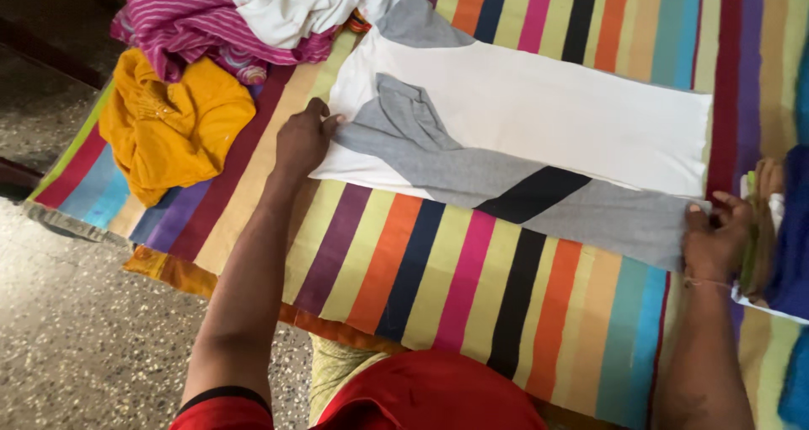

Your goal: The person folds a white shirt and a yellow shirt by hand on a striped bedspread, smoothing the fabric and placing the folded white shirt onto a stack.

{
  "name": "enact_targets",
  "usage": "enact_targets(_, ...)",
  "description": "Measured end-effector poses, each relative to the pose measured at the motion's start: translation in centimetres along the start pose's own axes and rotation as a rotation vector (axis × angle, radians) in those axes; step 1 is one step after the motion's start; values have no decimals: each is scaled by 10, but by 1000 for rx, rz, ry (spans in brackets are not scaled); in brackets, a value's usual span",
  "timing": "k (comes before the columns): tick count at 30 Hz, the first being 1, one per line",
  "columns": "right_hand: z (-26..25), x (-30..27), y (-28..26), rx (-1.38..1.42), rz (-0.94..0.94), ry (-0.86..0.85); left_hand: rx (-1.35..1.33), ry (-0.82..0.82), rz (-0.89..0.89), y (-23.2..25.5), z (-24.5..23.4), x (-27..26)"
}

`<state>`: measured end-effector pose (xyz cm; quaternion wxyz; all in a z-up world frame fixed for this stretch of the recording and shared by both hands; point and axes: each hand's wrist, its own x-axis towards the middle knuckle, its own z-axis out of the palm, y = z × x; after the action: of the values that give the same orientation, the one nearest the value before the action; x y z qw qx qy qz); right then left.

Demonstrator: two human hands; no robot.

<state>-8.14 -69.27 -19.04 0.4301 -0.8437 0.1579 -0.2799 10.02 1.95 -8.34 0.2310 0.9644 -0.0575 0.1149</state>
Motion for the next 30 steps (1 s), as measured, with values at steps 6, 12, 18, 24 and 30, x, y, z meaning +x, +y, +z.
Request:
enact_targets(6,0,-3,-7,80,82,11,107,-75,-80,24,52,38)
enact_targets(12,-14,-14,-11,88,119,-10,-28,-81,-103,24,90,53)
enact_targets(18,-9,-16,-26,89,66,55,-368,234,42,32,68,49)
enact_targets(24,3,2,-39,68,-65,91,-268,288,89,31,58,67)
enact_targets(30,-8,-10,-58,32,98,-5,-246,-35,-61,6,52,50)
